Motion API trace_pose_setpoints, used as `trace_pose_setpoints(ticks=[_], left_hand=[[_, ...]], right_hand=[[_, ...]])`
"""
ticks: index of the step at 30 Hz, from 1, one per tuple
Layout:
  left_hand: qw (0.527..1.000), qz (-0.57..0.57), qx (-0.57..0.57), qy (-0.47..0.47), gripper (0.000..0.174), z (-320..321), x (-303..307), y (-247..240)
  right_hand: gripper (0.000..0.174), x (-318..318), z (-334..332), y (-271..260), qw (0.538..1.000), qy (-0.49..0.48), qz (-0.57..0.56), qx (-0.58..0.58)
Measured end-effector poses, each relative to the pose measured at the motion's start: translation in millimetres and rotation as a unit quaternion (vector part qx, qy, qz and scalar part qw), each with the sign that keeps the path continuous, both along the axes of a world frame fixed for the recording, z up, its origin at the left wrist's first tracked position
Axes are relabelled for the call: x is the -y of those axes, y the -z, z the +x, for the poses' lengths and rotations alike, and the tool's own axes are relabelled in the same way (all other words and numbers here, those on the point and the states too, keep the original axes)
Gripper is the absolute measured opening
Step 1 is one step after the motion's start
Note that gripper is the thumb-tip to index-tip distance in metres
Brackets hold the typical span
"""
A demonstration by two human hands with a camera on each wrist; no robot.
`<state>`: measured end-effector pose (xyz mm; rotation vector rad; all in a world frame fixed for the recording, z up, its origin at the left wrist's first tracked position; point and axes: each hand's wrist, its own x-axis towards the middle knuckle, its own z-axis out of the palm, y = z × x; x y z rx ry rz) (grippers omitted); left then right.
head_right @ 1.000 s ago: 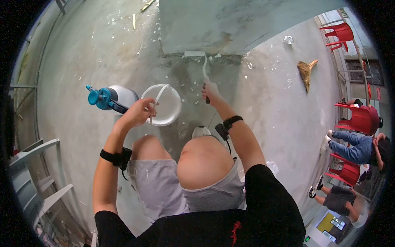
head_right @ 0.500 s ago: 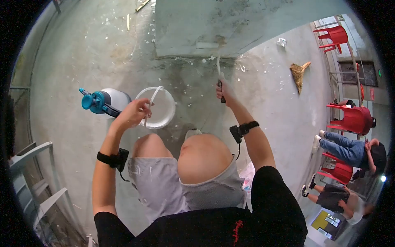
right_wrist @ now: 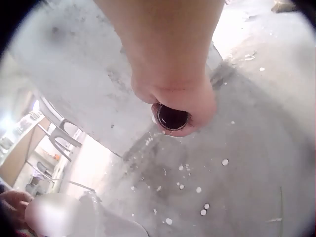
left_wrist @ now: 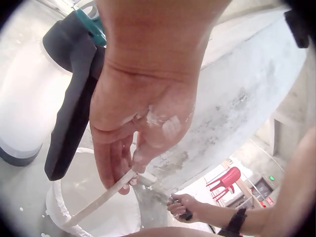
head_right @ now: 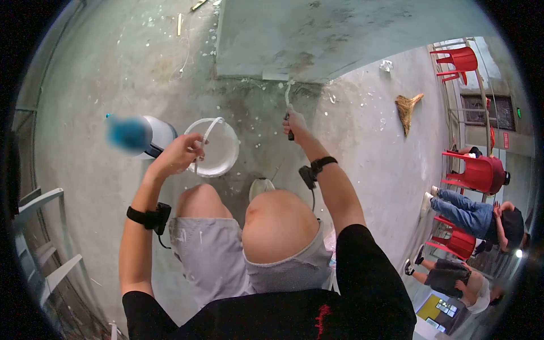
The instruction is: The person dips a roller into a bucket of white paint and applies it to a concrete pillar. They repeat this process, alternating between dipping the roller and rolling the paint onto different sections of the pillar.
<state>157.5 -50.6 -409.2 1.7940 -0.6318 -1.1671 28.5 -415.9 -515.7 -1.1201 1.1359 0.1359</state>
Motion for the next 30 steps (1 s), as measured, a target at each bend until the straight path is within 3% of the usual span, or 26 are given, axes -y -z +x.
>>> trace_pose_setpoints(ticks=[2, 5, 10, 16, 19, 22, 24, 30], left_hand=[[1.0, -0.009, 0.011, 0.012, 0.025, 1.6, -1.6, 2.2], [1.0, -0.005, 0.015, -0.003, 0.024, 0.0, -0.2, 3.5], [1.0, 0.003, 0.017, 0.005, 0.02, 0.4, 1.0, 2.0], [1.0, 0.0, 0.003, 0.0, 0.02, -0.9, -1.4, 0.6], [1.0, -0.01, 0.012, 0.002, 0.019, 0.6, -4.8, 3.4], [1.0, -0.012, 0.024, 0.001, 0.018, 0.9, -3.6, 1.8], [1.0, -0.008, 0.028, 0.0, 0.018, 1.0, -2.4, 0.0], [0.999, -0.025, 0.036, 0.008, 0.024, -0.8, -5.8, 6.2]], right_hand=[[0.048, -3.4, 4.9, 17.5, 1.0, 0.008, -0.003, -0.009], [0.045, -12.6, -2.4, 1.7, 1.0, 0.009, -0.003, 0.002], [0.042, -5.5, -21.6, -67.4, 0.999, 0.004, 0.033, 0.039], [0.041, -22.7, -19.7, -163.6, 0.994, 0.007, -0.027, 0.103], [0.041, -17.4, -21.7, -151.7, 0.994, -0.004, 0.013, 0.111], [0.043, -14.9, -16.8, -106.3, 0.996, -0.011, 0.057, 0.074], [0.044, -15.3, -7.2, -65.0, 0.997, -0.014, 0.059, 0.048], [0.044, -40.1, 18.3, -11.3, 1.0, -0.018, -0.006, 0.018]])
